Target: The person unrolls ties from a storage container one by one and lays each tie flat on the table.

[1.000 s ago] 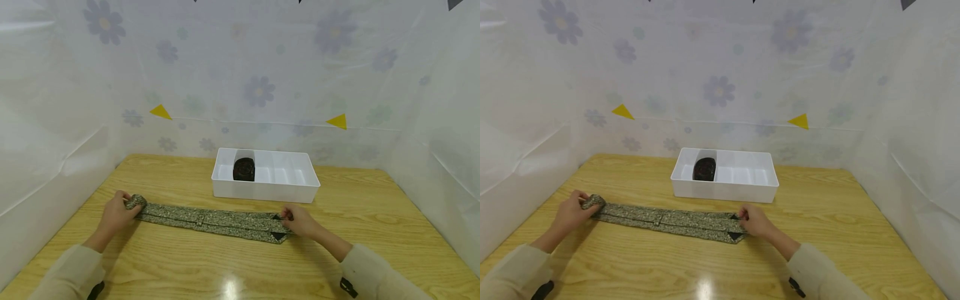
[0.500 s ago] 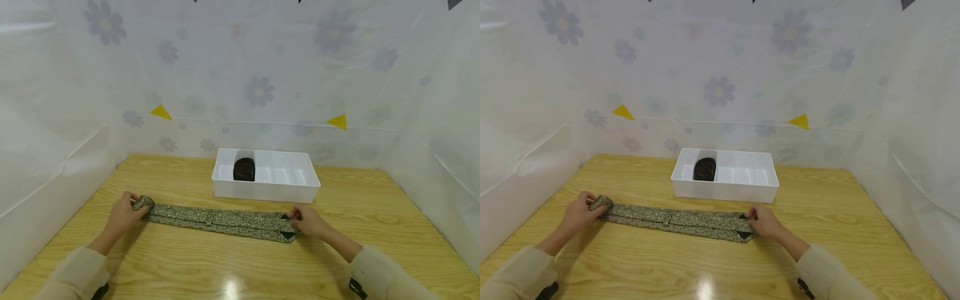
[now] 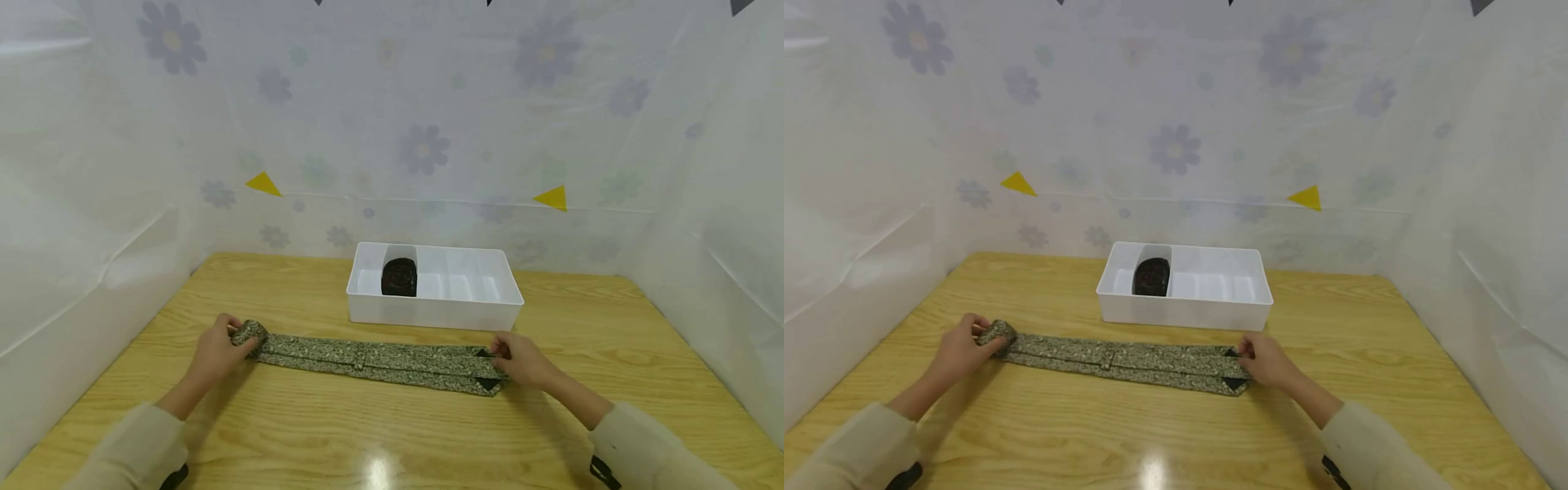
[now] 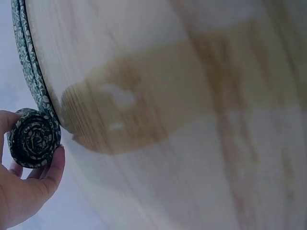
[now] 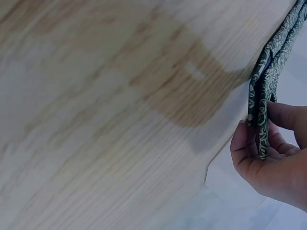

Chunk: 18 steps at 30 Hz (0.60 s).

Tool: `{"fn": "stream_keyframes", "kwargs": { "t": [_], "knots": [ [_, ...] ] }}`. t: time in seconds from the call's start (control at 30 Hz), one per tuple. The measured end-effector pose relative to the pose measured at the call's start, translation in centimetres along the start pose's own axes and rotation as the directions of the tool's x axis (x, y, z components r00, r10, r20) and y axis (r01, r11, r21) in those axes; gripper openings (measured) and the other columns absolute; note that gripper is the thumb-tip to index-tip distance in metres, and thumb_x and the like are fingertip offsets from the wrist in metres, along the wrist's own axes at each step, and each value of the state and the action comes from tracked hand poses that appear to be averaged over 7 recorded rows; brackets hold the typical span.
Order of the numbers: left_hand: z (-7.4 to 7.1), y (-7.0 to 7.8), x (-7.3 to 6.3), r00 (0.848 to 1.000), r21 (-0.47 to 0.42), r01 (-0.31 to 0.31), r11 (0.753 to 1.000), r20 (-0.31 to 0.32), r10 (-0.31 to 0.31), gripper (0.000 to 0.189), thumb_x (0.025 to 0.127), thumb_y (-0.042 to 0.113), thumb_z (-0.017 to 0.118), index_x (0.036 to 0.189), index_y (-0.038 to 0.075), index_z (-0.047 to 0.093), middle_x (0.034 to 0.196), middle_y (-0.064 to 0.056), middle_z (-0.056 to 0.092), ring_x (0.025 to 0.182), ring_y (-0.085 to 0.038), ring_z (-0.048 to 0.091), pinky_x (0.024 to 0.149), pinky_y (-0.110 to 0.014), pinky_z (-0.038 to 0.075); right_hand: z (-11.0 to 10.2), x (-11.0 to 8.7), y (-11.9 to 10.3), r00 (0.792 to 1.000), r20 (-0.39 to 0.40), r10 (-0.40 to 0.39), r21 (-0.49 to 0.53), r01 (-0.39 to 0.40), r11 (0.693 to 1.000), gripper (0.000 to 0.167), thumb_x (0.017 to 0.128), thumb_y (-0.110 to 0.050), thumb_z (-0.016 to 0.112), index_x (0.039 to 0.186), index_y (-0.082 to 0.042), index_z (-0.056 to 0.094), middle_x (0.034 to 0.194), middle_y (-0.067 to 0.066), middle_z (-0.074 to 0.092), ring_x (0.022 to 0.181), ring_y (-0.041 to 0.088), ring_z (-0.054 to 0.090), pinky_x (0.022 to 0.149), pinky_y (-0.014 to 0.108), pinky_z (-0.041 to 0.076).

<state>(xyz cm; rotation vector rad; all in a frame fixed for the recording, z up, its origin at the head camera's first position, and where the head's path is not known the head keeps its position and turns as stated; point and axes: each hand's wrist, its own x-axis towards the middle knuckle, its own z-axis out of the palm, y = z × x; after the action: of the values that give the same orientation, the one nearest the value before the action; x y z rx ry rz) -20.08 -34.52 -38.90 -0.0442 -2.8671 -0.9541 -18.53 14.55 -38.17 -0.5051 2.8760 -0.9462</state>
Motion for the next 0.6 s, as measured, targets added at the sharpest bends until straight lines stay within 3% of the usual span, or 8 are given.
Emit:
{"fn": "stream_keyframes", "kwargs": {
  "t": [0.17, 0.6],
  "knots": [
    [0.06, -0.28, 0.06, 1.0, -0.019, -0.017, 1.0, -0.001, 0.017, 0.039, 0.087, 0.016, 0.062, 0.109, -0.008, 0.041, 0.112, -0.039, 0.051, 0.093, -0.046, 0.056, 0.07, -0.048, 0.049, -0.07, -0.02, -0.3, 1.0, -0.013, -0.006, -0.049, 0.006, 0.999, 0.011, 0.083, 0.0, 0.063, 0.085, -0.002, 0.052, 0.074, 0.002, 0.052, 0.065, 0.007, 0.042, 0.055, 0.023, 0.037],
    [0.05, -0.74, 0.06, 1.0, -0.058, -0.013, 0.998, 0.005, 0.013, 0.037, 0.086, 0.015, 0.063, 0.108, -0.005, 0.041, 0.112, -0.039, 0.052, 0.085, -0.038, 0.06, 0.062, -0.038, 0.047, 0.22, 0.0, -0.34, 0.999, -0.031, -0.009, -0.089, 0.006, 0.996, 0.012, 0.083, 0.002, 0.062, 0.083, -0.004, 0.051, 0.072, 0.0, 0.051, 0.062, 0.005, 0.04, 0.054, 0.022, 0.037]
  ]
}}
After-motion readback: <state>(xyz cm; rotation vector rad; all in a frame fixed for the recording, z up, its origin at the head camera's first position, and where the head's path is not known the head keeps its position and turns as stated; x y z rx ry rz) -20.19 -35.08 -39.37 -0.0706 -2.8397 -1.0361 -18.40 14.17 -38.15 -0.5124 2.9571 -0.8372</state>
